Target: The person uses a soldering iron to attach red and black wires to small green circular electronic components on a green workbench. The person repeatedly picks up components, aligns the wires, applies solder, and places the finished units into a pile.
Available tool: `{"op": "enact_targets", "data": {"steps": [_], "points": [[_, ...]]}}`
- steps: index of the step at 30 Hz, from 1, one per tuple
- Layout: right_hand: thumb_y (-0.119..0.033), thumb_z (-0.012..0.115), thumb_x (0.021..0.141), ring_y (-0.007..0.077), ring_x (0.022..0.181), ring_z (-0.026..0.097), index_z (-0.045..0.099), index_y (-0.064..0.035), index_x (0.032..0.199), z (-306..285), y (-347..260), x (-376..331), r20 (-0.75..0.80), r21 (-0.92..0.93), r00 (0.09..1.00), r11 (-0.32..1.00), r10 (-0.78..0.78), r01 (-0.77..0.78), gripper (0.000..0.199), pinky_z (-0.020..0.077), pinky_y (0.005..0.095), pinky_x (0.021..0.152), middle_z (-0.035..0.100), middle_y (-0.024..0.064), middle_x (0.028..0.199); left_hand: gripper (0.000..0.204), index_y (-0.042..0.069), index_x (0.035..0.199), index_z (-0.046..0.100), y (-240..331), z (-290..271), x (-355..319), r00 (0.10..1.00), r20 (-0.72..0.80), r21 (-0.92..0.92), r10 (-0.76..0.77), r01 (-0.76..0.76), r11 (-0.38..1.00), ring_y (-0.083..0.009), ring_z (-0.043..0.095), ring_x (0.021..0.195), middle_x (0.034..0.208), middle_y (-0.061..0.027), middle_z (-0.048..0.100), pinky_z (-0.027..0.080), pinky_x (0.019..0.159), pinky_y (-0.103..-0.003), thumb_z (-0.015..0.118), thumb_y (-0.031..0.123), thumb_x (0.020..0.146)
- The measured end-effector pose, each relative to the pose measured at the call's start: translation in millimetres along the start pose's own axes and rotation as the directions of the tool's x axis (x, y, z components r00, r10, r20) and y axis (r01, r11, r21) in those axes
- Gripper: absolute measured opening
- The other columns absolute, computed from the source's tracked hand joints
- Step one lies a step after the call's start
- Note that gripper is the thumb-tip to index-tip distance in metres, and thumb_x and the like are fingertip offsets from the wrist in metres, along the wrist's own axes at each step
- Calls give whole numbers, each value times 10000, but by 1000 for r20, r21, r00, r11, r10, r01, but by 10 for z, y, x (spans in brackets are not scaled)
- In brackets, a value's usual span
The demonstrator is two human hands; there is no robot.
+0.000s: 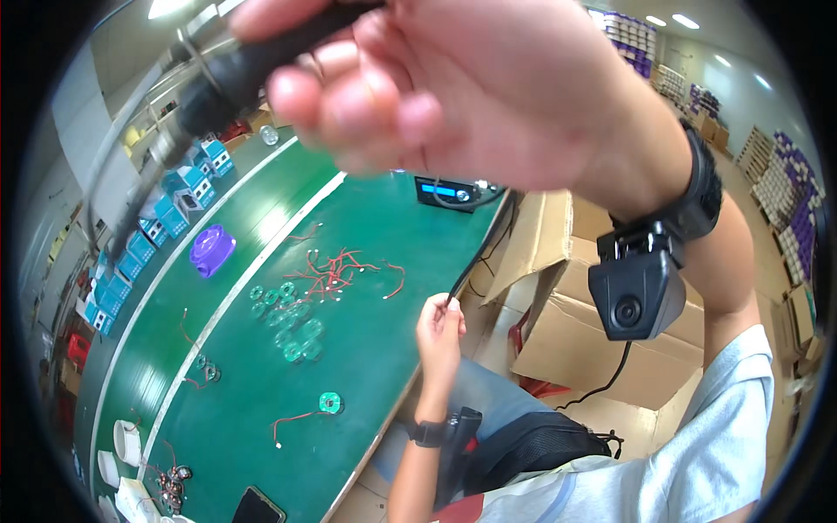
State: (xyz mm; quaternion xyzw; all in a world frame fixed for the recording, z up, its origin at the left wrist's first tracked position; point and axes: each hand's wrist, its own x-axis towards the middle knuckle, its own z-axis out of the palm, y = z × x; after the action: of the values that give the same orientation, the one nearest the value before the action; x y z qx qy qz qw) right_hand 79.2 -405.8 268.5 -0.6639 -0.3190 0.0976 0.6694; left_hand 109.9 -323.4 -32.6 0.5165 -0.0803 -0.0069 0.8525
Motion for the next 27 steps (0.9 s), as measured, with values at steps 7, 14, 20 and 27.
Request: {"op": "enact_targets", "data": {"steps": [7,14,20,27], "points": [[-205,558,777,63,448,425,521,-31,798,212,293,129,143,91,987,994,-70,58,179,288,170,395,525,58,604,439,17,1272,351,33,-128,-415,998,58,51,39,-41,998,-74,505,697,806,-26,511,426,586,-190,502,43,861],[-173,638,704,43,461,431,430,-29,894,358,1058,218,69,150,974,968,-214,202,317,293,168,391,490,20,671,282,35,1131,524,376,-524,-1231,984,42,238,-175,160,958,-62,486,672,813,-19,534,407,601,-197,531,52,850],[-70,738,645,70,621,475,504,-11,804,386,1733,133,87,299,984,946,-154,122,289,384,187,551,509,28,722,238,15,1027,579,1188,-676,-1969,996,-92,505,8,39,862,-91,494,653,780,-27,545,401,611,-209,576,9,789],[-46,704,639,97,612,459,517,-16,794,219,2462,101,131,241,987,969,-95,61,244,344,214,552,533,60,721,205,-7,930,499,1365,-951,-1721,617,-684,506,390,16,862,-54,489,676,742,10,500,400,598,-184,600,-56,757]]}}
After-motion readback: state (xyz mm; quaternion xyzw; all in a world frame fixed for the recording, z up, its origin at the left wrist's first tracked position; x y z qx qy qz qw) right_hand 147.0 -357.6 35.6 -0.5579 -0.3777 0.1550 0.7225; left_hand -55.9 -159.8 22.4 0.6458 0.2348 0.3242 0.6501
